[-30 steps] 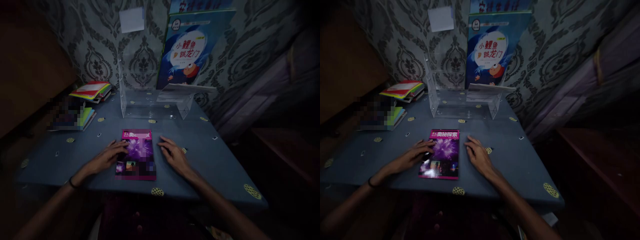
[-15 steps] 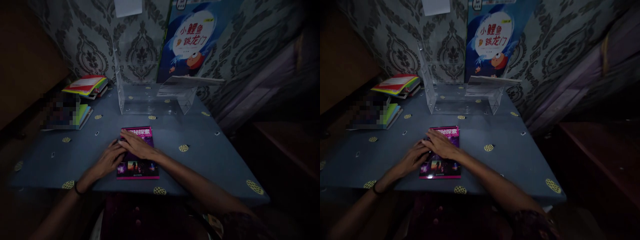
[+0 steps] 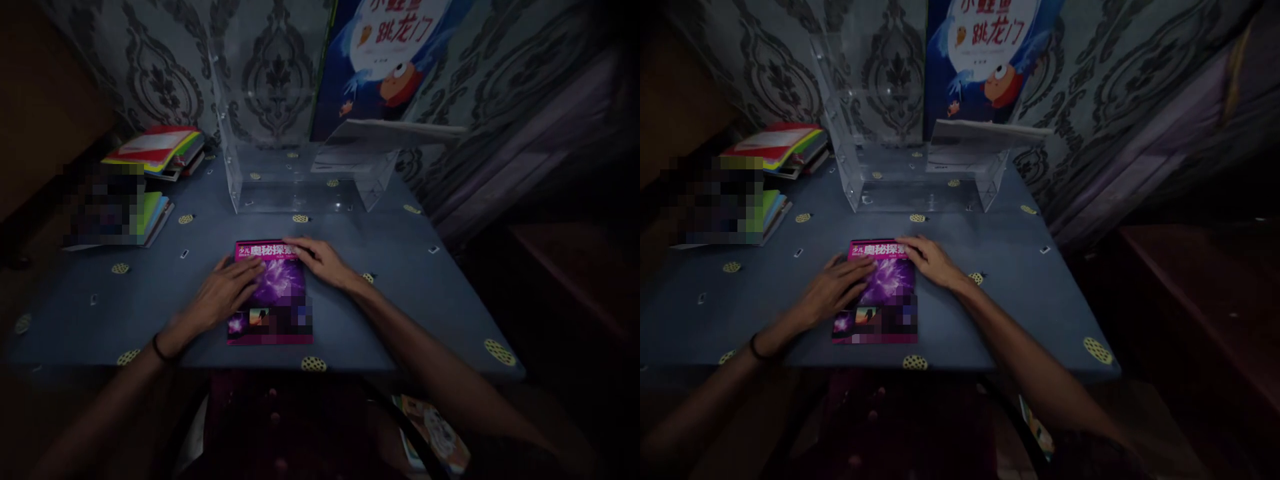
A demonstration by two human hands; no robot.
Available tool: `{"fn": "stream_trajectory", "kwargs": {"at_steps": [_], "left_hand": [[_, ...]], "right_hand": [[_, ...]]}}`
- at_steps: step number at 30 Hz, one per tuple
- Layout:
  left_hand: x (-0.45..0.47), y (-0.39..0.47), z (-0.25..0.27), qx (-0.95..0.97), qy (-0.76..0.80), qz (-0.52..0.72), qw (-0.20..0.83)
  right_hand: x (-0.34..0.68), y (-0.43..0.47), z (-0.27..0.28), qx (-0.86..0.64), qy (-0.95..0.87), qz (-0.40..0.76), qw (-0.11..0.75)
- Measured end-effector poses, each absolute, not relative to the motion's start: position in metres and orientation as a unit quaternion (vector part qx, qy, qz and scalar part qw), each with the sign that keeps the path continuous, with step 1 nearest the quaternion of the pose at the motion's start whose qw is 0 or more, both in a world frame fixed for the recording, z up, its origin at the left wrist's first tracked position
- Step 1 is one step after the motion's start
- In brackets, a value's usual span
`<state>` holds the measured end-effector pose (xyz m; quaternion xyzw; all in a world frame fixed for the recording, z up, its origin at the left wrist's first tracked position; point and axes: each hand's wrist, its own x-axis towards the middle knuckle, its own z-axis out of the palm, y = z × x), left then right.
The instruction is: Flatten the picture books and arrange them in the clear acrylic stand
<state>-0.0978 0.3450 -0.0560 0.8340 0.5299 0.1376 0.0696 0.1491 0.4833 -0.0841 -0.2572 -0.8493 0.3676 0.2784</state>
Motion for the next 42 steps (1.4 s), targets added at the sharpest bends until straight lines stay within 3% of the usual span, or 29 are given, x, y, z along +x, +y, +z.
{"fn": "stream_trajectory", "kwargs": {"at_steps": [8,17,24,31,42], "left_hand": [[-0.054,0.392,-0.055,0.838,0.533,0.085,0.084],[-0.041,0.316,-0.050,0.901,0.401,0.084,0.141],[-0.043,0.298,-0.044,0.895,0.390,0.103,0.190],[-0.120,0.380,-0.066,0.795,0.552,0.229,0.106],[-0.147,0.403,-0.078,0.797,0.513,0.276,0.158]], "right_hand": [[0.151,0.483,-0.080,-0.245,-0.847,0.379,0.281],[0.150,0.479,-0.080,-0.272,-0.850,0.368,0.260],[0.147,0.474,-0.081,-0.266,-0.868,0.324,0.267],[0.133,0.462,-0.078,-0.273,-0.908,0.214,0.236],[0.071,0.385,-0.068,-0.072,-0.947,0.277,0.143]]}}
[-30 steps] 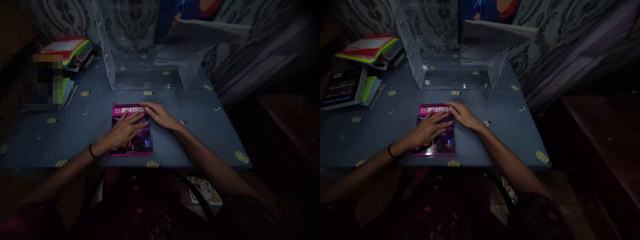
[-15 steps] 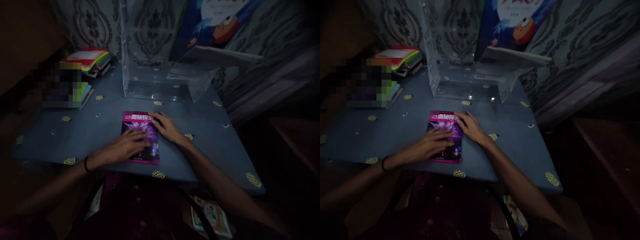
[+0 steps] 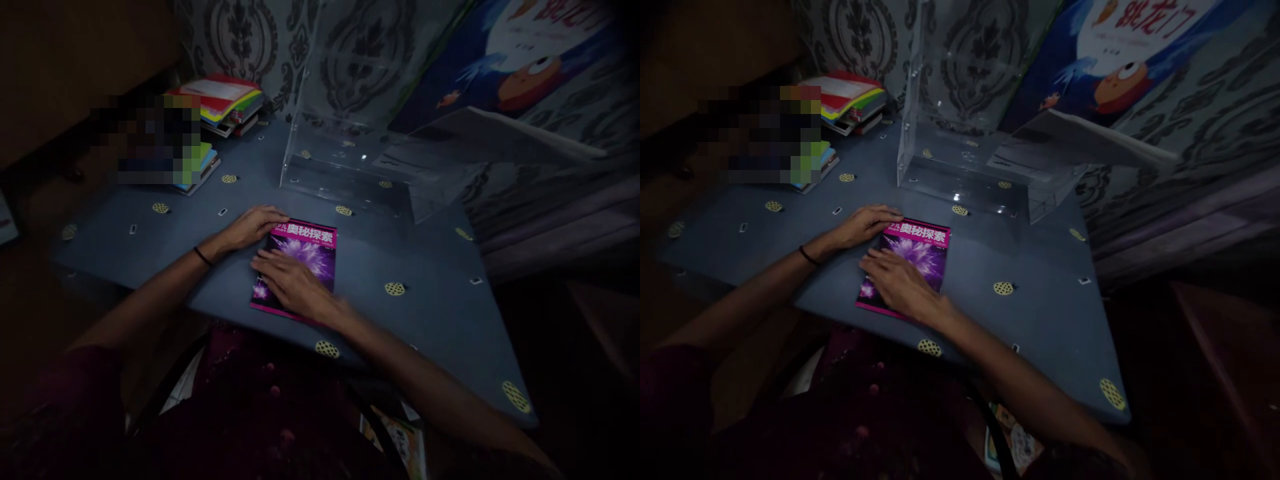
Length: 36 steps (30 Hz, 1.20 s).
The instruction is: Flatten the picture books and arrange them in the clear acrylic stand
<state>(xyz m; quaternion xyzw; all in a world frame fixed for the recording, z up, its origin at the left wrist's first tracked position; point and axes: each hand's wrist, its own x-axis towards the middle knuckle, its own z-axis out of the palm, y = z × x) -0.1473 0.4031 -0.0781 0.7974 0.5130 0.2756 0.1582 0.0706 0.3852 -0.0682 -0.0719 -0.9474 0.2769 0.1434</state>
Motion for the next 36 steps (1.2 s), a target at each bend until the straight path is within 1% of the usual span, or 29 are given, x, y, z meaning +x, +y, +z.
{"fn": "stream_trajectory", "kwargs": {"at_steps": [5,7,10,14,17,19,25,30,32,36], "left_hand": [[-0.150,0.405,-0.083,0.801,0.509,0.278,0.146],[-0.149,0.403,-0.085,0.800,0.520,0.272,0.129],[-0.143,0.396,-0.087,0.783,0.564,0.252,0.073],[-0.124,0.373,-0.080,0.752,0.625,0.211,-0.007],[-0.107,0.350,-0.073,0.742,0.647,0.173,-0.018],[-0.097,0.338,-0.070,0.734,0.659,0.162,-0.018],[-0.100,0.344,-0.075,0.731,0.659,0.176,-0.009],[-0.112,0.377,-0.063,0.752,0.630,0.192,0.016],[-0.104,0.381,-0.053,0.750,0.644,0.153,-0.006],[-0.066,0.361,-0.035,0.747,0.661,0.021,-0.069]], "right_hand": [[0.095,0.345,-0.059,0.001,-0.964,0.256,0.075],[0.105,0.335,-0.056,-0.001,-0.964,0.257,0.072],[0.119,0.331,-0.055,-0.059,-0.952,0.279,0.109],[0.147,0.342,-0.065,-0.190,-0.921,0.293,0.169],[0.165,0.357,-0.078,-0.284,-0.895,0.270,0.212],[0.169,0.367,-0.084,-0.319,-0.882,0.260,0.228],[0.156,0.382,-0.070,-0.330,-0.867,0.292,0.234],[0.149,0.404,-0.058,-0.323,-0.831,0.342,0.296],[0.146,0.419,-0.060,-0.325,-0.824,0.334,0.322],[0.144,0.443,-0.071,-0.323,-0.818,0.318,0.354]]}}
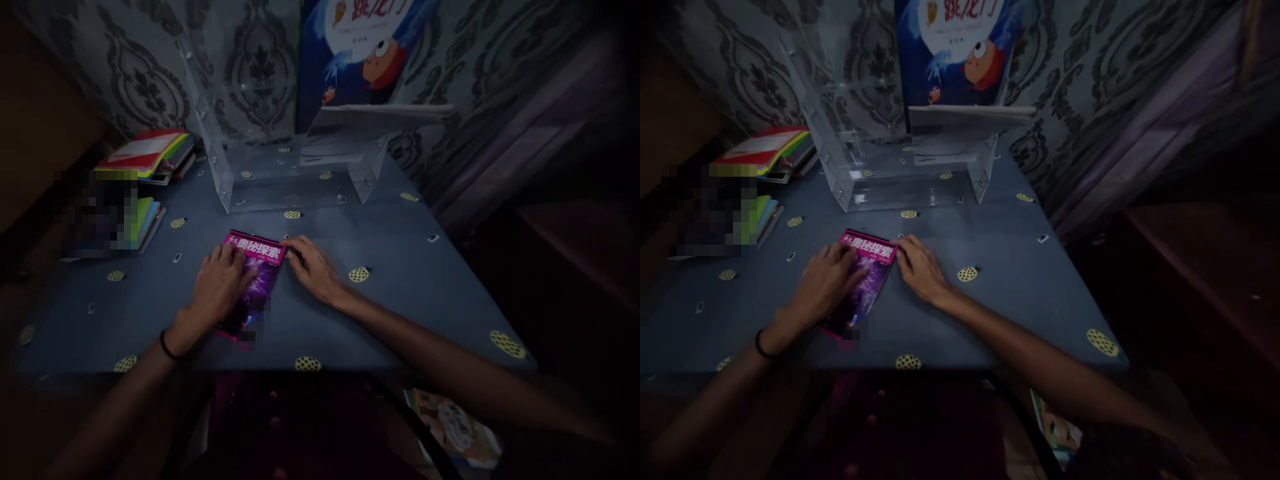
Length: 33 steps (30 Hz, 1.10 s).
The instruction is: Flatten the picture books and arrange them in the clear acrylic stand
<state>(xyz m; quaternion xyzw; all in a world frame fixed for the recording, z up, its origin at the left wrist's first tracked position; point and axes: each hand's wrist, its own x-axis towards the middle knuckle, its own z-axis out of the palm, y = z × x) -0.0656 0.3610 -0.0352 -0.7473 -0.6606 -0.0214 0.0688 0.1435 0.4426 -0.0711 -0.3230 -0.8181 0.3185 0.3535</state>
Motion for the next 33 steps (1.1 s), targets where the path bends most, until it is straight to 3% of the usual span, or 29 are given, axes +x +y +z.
{"fn": "stream_trajectory", "kwargs": {"at_steps": [5,12,22,27,33], "left_hand": [[-0.020,0.330,-0.023,-0.724,-0.683,0.068,0.070],[-0.004,0.339,0.001,-0.688,-0.709,0.155,-0.009],[-0.049,0.342,0.023,-0.670,-0.711,-0.061,-0.204],[-0.047,0.341,0.021,-0.688,-0.698,-0.072,-0.183],[-0.015,0.337,0.011,-0.684,-0.722,0.079,-0.068]], "right_hand": [[0.145,0.447,-0.079,-0.293,-0.817,0.327,0.373],[0.151,0.447,-0.077,-0.293,-0.807,0.344,0.381],[0.158,0.452,-0.074,-0.330,-0.772,0.392,0.376],[0.158,0.451,-0.073,-0.328,-0.770,0.403,0.370],[0.158,0.450,-0.072,-0.325,-0.774,0.398,0.369]]}}
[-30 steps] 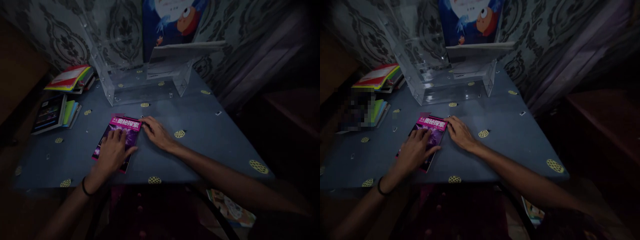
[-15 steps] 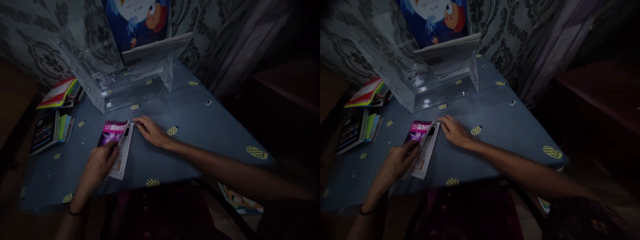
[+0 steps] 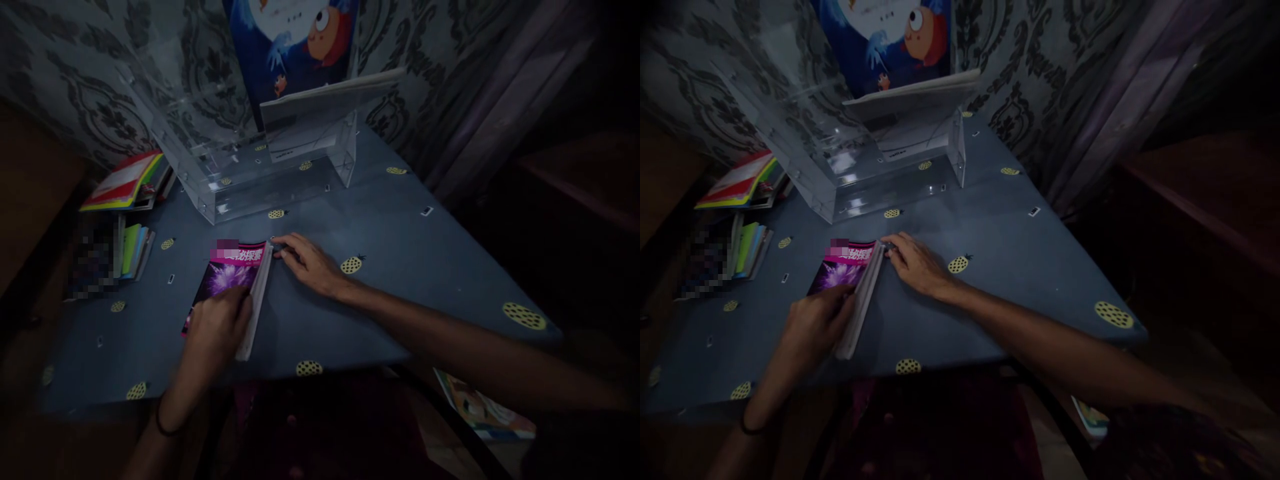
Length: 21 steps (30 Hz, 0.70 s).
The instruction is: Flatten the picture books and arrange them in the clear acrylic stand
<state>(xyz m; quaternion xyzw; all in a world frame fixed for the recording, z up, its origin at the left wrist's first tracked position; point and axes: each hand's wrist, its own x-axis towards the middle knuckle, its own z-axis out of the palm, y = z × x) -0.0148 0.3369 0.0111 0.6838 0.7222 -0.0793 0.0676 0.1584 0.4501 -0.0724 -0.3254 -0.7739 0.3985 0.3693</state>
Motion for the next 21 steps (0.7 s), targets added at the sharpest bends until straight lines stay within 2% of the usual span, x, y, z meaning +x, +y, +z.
{"fn": "stream_trajectory", "kwargs": {"at_steps": [5,16,21], "left_hand": [[0.009,0.325,-0.002,0.670,0.732,-0.125,-0.015],[0.011,0.325,-0.010,0.681,0.710,-0.175,-0.039],[-0.005,0.330,0.012,0.705,0.692,-0.154,0.035]], "right_hand": [[0.158,0.450,-0.072,-0.324,-0.775,0.399,0.368],[0.156,0.451,-0.073,-0.327,-0.769,0.399,0.378],[0.155,0.453,-0.078,-0.326,-0.725,0.467,0.386]]}}
